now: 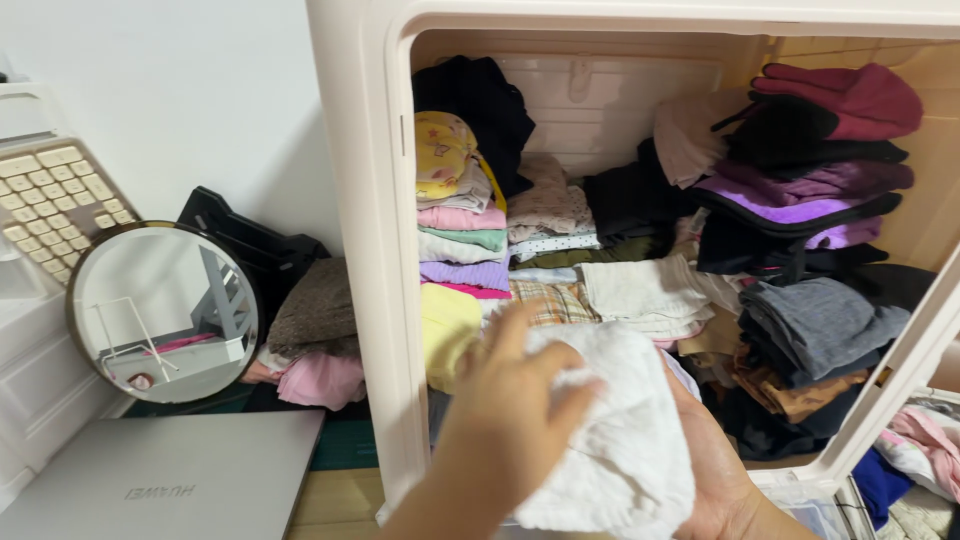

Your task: The person folds various garments by hand and places them into a white storage cabinet. Items include shirts, pants, and small fabric pieces. The person repeatedly picks up garments, folds them, and stacks them inside the cabinet.

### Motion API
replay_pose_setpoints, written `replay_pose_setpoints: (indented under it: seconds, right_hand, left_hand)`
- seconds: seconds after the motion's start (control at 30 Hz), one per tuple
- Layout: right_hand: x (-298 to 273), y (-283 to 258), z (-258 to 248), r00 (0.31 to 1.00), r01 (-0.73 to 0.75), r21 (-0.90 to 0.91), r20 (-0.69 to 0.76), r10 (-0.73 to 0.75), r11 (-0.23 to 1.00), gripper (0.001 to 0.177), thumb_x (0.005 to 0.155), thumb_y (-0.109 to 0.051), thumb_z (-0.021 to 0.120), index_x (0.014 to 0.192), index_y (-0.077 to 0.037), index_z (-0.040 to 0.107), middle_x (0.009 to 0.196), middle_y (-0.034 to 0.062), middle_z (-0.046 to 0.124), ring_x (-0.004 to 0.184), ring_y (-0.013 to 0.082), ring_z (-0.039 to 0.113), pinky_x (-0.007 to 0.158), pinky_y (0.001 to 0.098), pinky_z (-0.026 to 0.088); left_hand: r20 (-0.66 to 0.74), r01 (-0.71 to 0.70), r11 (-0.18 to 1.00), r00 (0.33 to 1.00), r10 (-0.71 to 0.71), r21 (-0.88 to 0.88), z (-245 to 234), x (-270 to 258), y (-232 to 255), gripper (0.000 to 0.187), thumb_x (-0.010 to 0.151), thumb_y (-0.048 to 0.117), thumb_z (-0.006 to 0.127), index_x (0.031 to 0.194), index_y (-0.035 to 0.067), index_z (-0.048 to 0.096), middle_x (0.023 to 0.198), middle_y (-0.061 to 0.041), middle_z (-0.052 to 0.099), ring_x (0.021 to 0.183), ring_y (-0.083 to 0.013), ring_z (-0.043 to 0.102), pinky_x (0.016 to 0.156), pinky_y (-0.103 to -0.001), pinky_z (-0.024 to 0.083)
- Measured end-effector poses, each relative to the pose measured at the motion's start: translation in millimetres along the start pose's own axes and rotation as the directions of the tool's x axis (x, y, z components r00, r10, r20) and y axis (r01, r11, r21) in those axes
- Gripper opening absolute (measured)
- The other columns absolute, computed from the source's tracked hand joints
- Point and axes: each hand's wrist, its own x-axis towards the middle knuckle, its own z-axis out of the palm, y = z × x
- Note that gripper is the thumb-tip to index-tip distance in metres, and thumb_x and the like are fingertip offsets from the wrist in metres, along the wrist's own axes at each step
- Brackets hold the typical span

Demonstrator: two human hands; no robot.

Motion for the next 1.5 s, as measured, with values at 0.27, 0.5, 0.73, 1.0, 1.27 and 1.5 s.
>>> replay_pose_setpoints:
  seconds: [0.27,0.5,0.73,1.0,1.27,1.5]
  right_hand:
    - [1,-10,23,0.954,-0.101,-0.041,-0.288,0.085,0.994,0.061,0.09,-0.056,0.051,0.122,-0.007,0.067,0.117,0.0156,0.074,0.097,0.0308,0.073,0.087,0.0446,0.057]
    - [1,-6,18,0.879,-0.13,-0.079,-0.47,0.078,0.988,0.061,0.092,-0.057,0.049,0.122,-0.006,0.066,0.116,0.015,0.074,0.097,0.0289,0.073,0.089,0.0454,0.057]
    - [1,-9,9,0.917,-0.183,-0.044,-0.368,0.154,0.982,0.064,0.089,-0.058,0.05,0.125,-0.007,0.065,0.115,0.0165,0.073,0.099,0.0302,0.071,0.089,0.0448,0.056]
    - [-1,-14,13,0.89,-0.195,-0.034,-0.425,0.162,0.98,0.047,0.094,-0.043,0.051,0.121,-0.007,0.064,0.114,0.0138,0.073,0.102,0.0274,0.071,0.094,0.0434,0.055]
    - [-4,-26,11,0.809,-0.24,-0.151,-0.577,0.112,0.959,0.061,0.095,-0.051,0.047,0.129,-0.003,0.064,0.118,0.017,0.075,0.102,0.0303,0.072,0.093,0.0455,0.055]
    - [-7,-42,5,0.825,-0.223,-0.199,-0.559,0.076,0.954,0.06,0.095,-0.047,0.05,0.13,0.0,0.063,0.118,0.0184,0.075,0.099,0.0294,0.073,0.09,0.0448,0.058]
  left_hand:
    - [0.425,0.399,0.915,0.82,-0.383,0.056,44,-10,20,0.08,0.076,0.038,0.075,0.139,-0.004,0.05,0.149,-0.024,0.045,0.136,-0.0412,0.04,0.107,-0.053,0.031]
    - [0.461,0.612,0.79,0.694,-0.553,0.027,33,-4,15,0.041,0.091,0.025,0.049,0.128,0.011,0.061,0.124,-0.016,0.067,0.118,-0.0362,0.062,0.098,-0.048,0.049]
    - [0.456,0.606,0.795,0.713,-0.532,-0.02,36,-5,26,0.072,0.081,0.045,0.075,0.136,0.006,0.049,0.127,-0.019,0.061,0.12,-0.0373,0.059,0.1,-0.047,0.048]
    - [0.405,0.588,0.805,0.757,-0.513,-0.08,55,-11,16,0.055,0.085,0.034,0.07,0.132,0.008,0.057,0.127,-0.02,0.064,0.117,-0.0369,0.063,0.095,-0.044,0.051]
    - [0.319,0.63,0.749,0.767,-0.557,-0.206,58,-12,-7,0.03,0.091,0.027,0.062,0.111,0.007,0.071,0.092,-0.018,0.075,0.085,-0.0327,0.073,0.077,-0.041,0.056]
    - [0.195,0.678,0.708,0.735,-0.65,-0.196,60,8,-30,0.027,0.093,0.024,0.061,0.108,0.004,0.07,0.088,-0.02,0.074,0.085,-0.0338,0.072,0.079,-0.041,0.053]
